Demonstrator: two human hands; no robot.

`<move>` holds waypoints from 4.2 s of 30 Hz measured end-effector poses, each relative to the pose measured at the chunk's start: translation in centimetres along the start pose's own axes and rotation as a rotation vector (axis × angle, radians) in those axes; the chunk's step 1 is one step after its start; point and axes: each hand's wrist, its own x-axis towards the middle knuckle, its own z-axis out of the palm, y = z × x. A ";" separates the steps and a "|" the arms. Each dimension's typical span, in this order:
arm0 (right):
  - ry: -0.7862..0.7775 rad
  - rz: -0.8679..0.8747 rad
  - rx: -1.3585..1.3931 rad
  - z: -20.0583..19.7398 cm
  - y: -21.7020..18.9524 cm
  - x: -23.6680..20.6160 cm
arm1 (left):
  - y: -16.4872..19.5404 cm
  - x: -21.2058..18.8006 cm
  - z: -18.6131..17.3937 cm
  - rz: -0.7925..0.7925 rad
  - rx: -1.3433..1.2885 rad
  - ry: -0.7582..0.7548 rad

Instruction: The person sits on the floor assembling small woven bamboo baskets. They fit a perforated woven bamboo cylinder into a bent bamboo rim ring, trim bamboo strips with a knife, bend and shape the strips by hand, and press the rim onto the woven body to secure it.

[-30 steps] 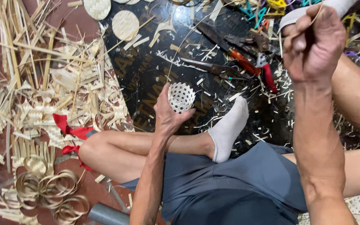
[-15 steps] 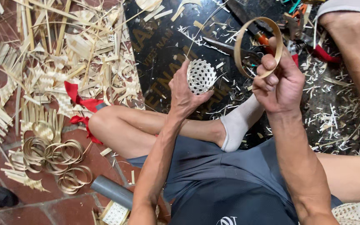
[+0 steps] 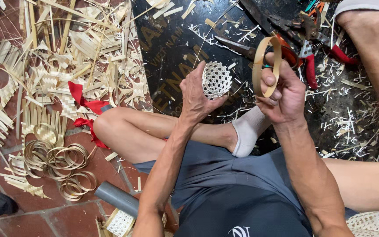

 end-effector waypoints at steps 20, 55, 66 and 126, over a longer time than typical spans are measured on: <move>-0.052 0.034 -0.272 3.2 0.9 0.0 | 7.0 -4.7 -5.0 -0.039 0.010 0.168; 0.034 -0.578 -1.006 6.8 1.5 -3.6 | 2.5 2.8 -2.8 -0.072 -0.185 0.261; 0.005 -0.419 -0.509 6.9 2.5 -3.7 | 1.1 0.9 -4.5 -0.086 -0.559 0.487; 0.101 -0.988 -1.795 0.1 4.8 4.0 | 4.3 0.5 1.6 0.056 0.210 -0.030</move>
